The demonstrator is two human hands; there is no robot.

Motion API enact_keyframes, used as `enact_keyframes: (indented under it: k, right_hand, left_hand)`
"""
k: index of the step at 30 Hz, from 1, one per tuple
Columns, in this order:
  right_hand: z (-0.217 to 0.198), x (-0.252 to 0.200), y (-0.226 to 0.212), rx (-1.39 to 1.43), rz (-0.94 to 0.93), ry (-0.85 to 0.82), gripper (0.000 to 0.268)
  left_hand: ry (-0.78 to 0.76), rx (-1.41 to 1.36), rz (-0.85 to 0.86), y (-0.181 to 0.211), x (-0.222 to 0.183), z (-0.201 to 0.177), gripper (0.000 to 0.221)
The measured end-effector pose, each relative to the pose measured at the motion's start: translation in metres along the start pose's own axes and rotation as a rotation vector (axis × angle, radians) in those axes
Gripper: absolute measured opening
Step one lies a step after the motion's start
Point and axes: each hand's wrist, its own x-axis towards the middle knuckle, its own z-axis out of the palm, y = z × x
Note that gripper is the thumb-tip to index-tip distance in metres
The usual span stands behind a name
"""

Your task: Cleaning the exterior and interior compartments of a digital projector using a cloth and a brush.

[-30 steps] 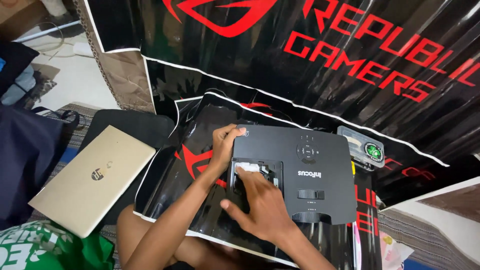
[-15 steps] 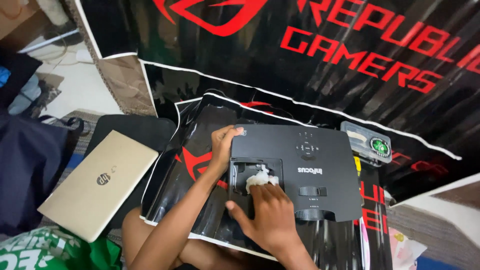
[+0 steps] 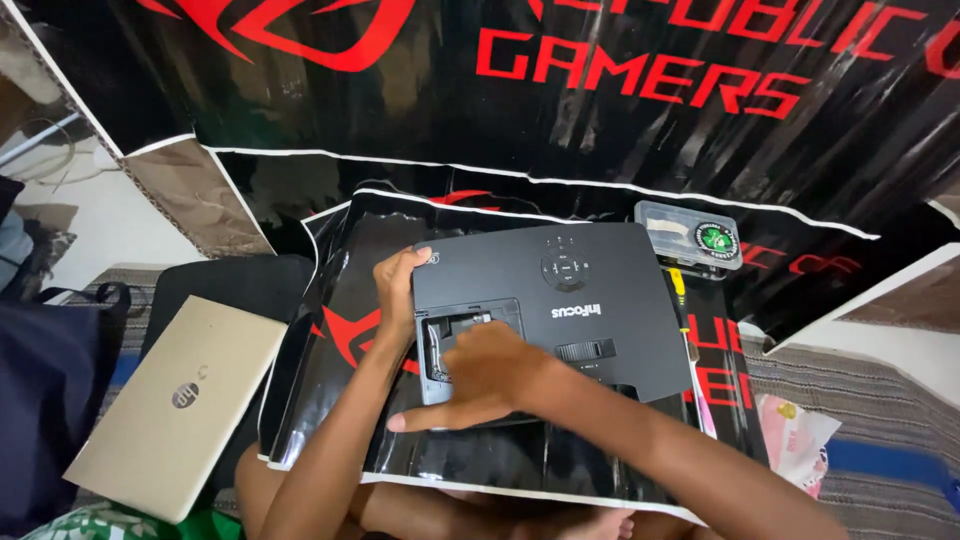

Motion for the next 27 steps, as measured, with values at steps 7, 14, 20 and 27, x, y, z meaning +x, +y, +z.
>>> enact_keyframes:
  k: [7, 14, 20, 27]
  right_hand:
    - [0.017, -0.008, 0.037, 0.288, -0.256, 0.439, 0.086]
    - [0.054, -0.036, 0.068, 0.808, -0.246, 1.234, 0.009]
    - [0.158, -0.102, 0.146, 0.911, 0.333, 1.502, 0.012]
    - [0.221, -0.107, 0.164, 0.603, 0.690, 1.104, 0.026]
  left_hand:
    - [0.033, 0.016, 0.092, -0.022, 0.014, -0.004, 0.030]
    - [0.052, 0.027, 0.046, -0.026, 0.016, -0.004, 0.029]
    - [0.041, 0.006, -0.007, -0.023, 0.019, -0.003, 0.031]
    - [-0.003, 0.075, -0.062, -0.026, 0.022, -0.011, 0.030]
